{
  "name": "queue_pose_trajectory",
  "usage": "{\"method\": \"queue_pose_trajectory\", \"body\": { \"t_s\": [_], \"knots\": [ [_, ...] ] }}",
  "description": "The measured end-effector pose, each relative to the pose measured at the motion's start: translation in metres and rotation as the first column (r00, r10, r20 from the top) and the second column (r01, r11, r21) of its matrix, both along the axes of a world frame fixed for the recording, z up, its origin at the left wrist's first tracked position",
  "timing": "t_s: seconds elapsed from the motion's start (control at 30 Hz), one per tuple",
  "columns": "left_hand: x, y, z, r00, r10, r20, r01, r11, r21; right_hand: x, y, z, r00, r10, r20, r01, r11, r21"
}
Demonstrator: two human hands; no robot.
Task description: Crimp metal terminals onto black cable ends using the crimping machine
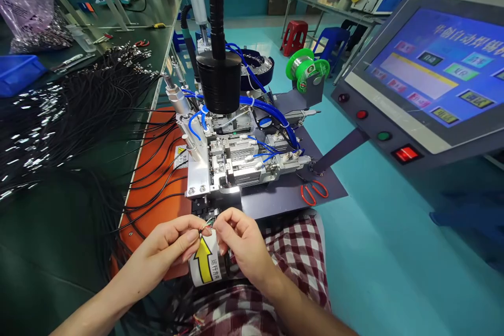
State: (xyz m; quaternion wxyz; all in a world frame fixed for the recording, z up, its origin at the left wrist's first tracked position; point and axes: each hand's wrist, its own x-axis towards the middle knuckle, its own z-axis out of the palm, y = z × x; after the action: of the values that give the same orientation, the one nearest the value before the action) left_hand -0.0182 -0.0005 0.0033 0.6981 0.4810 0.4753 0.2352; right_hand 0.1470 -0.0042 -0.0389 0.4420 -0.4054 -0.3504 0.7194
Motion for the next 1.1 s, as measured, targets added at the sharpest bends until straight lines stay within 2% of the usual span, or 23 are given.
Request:
{"method": "queue_pose_trajectory", "body": {
  "t_s": [0.17, 0.43, 0.73, 0.93, 1.1],
  "knots": [
    [0.0003, -0.0027, -0.0010, 1.000, 0.006, -0.007, -0.007, 1.000, -0.029, -0.0003, -0.0019, 0.0027, 0.999, -0.044, 0.007, 0.043, 0.998, 0.045],
    [-0.0009, -0.0047, -0.0036, 1.000, 0.005, -0.015, -0.006, 1.000, -0.028, 0.0040, 0.0018, 0.0015, 0.999, 0.016, -0.045, -0.013, 0.998, 0.066],
    [-0.0005, -0.0049, -0.0019, 1.000, 0.005, -0.012, -0.005, 1.000, -0.007, 0.0039, 0.0014, -0.0013, 0.999, 0.018, -0.038, -0.014, 0.996, 0.093],
    [-0.0018, -0.0054, -0.0032, 1.000, -0.002, 0.008, 0.002, 1.000, -0.027, 0.0063, 0.0060, 0.0005, 0.999, 0.051, 0.009, -0.052, 0.994, 0.098],
    [-0.0009, -0.0045, -0.0031, 1.000, -0.004, 0.027, 0.005, 0.999, -0.040, 0.0044, 0.0031, 0.0010, 0.997, 0.013, 0.070, -0.022, 0.992, 0.125]
  ]
}}
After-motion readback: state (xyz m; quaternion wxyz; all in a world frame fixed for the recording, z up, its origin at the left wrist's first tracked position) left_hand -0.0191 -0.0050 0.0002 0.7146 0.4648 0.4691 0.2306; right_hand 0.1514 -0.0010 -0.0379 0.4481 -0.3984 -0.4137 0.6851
